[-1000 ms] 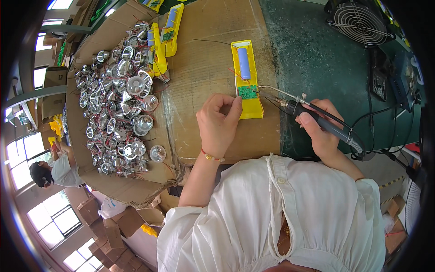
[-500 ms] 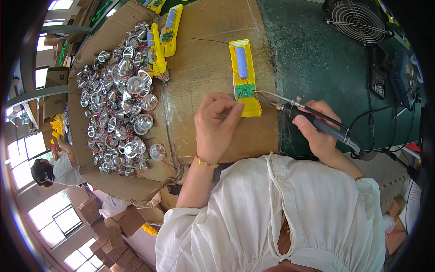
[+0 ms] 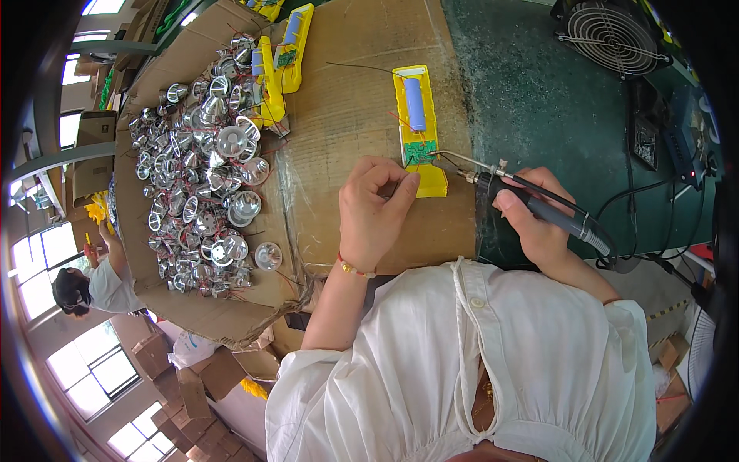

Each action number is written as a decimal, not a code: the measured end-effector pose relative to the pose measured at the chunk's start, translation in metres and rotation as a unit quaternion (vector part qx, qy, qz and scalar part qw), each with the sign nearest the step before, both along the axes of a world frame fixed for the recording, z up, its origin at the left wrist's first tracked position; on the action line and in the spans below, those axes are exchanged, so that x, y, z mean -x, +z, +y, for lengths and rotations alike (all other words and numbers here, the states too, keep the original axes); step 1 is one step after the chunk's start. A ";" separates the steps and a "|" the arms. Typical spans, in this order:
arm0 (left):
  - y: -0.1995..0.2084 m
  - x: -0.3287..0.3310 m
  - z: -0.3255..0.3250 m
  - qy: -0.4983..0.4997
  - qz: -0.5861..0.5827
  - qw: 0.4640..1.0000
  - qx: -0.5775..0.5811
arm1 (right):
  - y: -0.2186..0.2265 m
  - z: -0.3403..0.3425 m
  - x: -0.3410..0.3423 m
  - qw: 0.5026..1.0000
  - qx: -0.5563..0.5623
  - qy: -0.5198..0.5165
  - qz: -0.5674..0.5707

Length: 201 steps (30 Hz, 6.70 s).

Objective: Soldering wires and circuit boards into plastic flashlight housings on an assembly line.

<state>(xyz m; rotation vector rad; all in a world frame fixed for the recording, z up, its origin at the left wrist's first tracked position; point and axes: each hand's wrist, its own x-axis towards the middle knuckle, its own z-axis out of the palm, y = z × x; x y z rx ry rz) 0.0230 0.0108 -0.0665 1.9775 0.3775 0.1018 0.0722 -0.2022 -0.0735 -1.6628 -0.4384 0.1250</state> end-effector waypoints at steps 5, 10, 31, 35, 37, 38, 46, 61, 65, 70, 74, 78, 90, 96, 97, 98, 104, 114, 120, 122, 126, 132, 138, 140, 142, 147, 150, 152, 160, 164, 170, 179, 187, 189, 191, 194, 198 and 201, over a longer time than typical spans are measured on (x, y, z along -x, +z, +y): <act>0.001 0.000 0.000 0.003 0.003 1.000 0.009 | 0.001 -0.003 0.002 0.994 -0.061 -0.044 0.075; 0.002 -0.004 0.002 0.018 -0.002 1.000 0.004 | 0.000 -0.003 -0.003 0.993 -0.073 -0.046 0.076; 0.022 -0.311 0.022 0.015 -0.155 0.914 -0.375 | -0.024 -0.051 -0.032 0.985 0.026 -0.150 0.085; 0.032 -0.356 0.040 -0.034 -0.022 0.850 -0.525 | -0.019 -0.051 -0.035 0.989 0.002 -0.128 0.072; 0.026 -0.360 0.067 -0.088 0.134 0.870 -0.466 | -0.019 -0.050 -0.033 0.992 0.004 -0.112 0.061; 0.027 -0.350 0.066 -0.090 0.111 0.882 -0.450 | -0.021 -0.049 -0.033 0.992 0.004 -0.105 0.063; 0.024 -0.123 0.022 -0.068 -0.085 0.933 -0.343 | -0.024 -0.047 -0.036 0.984 0.004 -0.145 0.103; 0.050 0.029 0.133 0.245 -0.020 0.781 -0.573 | -0.019 -0.042 -0.026 0.977 -0.080 -0.169 0.097; 0.043 0.020 0.153 0.285 -0.161 0.825 -0.461 | -0.004 -0.034 -0.017 0.983 -0.071 -0.145 0.086; 0.060 0.006 0.094 0.238 -0.220 0.933 -0.154 | 0.006 -0.027 -0.009 0.987 -0.066 -0.120 0.081; 0.030 0.010 0.040 0.083 -0.098 0.980 -0.151 | 0.004 -0.013 -0.006 0.999 0.006 -0.046 -0.015; 0.004 0.001 0.013 0.116 0.000 0.993 0.001 | 0.012 0.002 -0.009 0.996 0.019 -0.001 -0.089; -0.006 -0.009 0.004 0.093 -0.026 0.995 0.038 | 0.010 0.013 -0.010 0.999 0.033 -0.001 -0.024; -0.010 -0.012 0.004 0.090 -0.054 0.994 0.015 | 0.007 0.013 -0.011 0.999 0.035 0.019 0.008; -0.007 -0.012 0.003 0.095 -0.041 0.994 0.025 | 0.001 0.015 -0.010 1.000 0.010 -0.010 0.000; -0.005 -0.012 0.002 0.101 -0.029 0.994 0.035 | -0.002 0.015 -0.010 0.999 -0.016 -0.037 -0.008; -0.007 -0.011 0.003 0.097 -0.035 0.994 0.032 | -0.002 0.013 -0.009 0.999 -0.024 -0.032 0.003; 0.006 -0.025 0.019 0.023 0.002 0.999 -0.046 | 0.001 0.021 -0.016 0.999 -0.021 -0.024 0.012; 0.008 -0.036 0.026 -0.018 0.084 0.995 -0.041 | 0.001 0.023 -0.018 0.999 0.009 0.007 0.032; 0.006 -0.037 0.027 -0.033 0.076 0.996 -0.028 | -0.003 0.026 -0.019 0.999 -0.029 -0.009 0.035; 0.007 -0.041 0.032 -0.049 0.100 0.994 -0.009 | -0.001 0.025 -0.018 0.998 -0.036 -0.007 0.043; 0.002 -0.041 0.038 -0.080 0.066 0.994 0.012 | 0.001 0.021 -0.018 0.993 -0.077 -0.045 0.080; 0.006 -0.039 0.034 -0.058 0.108 0.992 0.035 | -0.001 0.024 -0.016 0.997 -0.044 -0.009 0.057; 0.003 -0.039 0.033 -0.053 0.095 0.994 0.033 | -0.004 0.022 -0.017 0.998 -0.039 -0.002 0.046; 0.004 -0.038 0.032 -0.050 0.094 0.994 0.031 | -0.005 0.021 -0.016 0.999 -0.035 0.008 0.035; 0.008 -0.040 0.033 -0.056 0.096 0.994 0.010 | 0.002 0.015 -0.016 0.995 -0.078 -0.042 0.043; 0.007 -0.041 0.035 -0.045 0.094 0.994 0.009 | -0.001 0.003 -0.016 0.994 -0.078 -0.053 0.051; 0.005 -0.042 0.036 -0.050 0.085 0.995 0.008 | -0.002 -0.002 -0.018 0.988 -0.114 -0.057 0.086; 0.026 -0.027 0.022 -0.047 0.082 0.993 -0.072 | -0.012 -0.032 -0.023 0.987 -0.085 -0.088 0.107; 0.024 -0.011 0.019 0.046 0.049 0.998 0.008 | -0.014 -0.046 -0.029 0.989 -0.072 -0.107 0.078; 0.038 -0.103 0.022 -0.085 0.076 0.974 -0.197 | -0.016 -0.049 -0.035 0.980 -0.061 -0.109 0.154; 0.035 -0.349 0.078 0.060 -0.106 0.933 -0.338 | -0.021 -0.052 -0.033 0.978 -0.034 -0.125 0.163; 0.016 -0.309 0.087 -0.039 0.022 0.883 -0.467 | -0.022 -0.050 -0.038 0.980 -0.054 -0.109 0.158; 0.020 -0.254 0.068 -0.024 0.013 0.902 -0.432 | -0.021 -0.053 -0.036 0.973 -0.055 -0.126 0.184; 0.021 -0.182 0.057 -0.018 -0.056 0.921 -0.384 | -0.019 -0.051 -0.036 0.975 -0.065 -0.131 0.169; 0.005 -0.088 0.034 0.019 -0.085 0.954 -0.287 | -0.024 -0.049 -0.038 0.978 -0.064 -0.135 0.147; 0.022 -0.032 0.044 0.173 -0.152 0.921 -0.313 | -0.019 -0.036 -0.040 0.978 -0.052 -0.148 0.137; 0.051 -0.034 0.117 0.351 -0.170 0.844 -0.368 | -0.025 -0.040 -0.037 0.976 -0.053 -0.171 0.122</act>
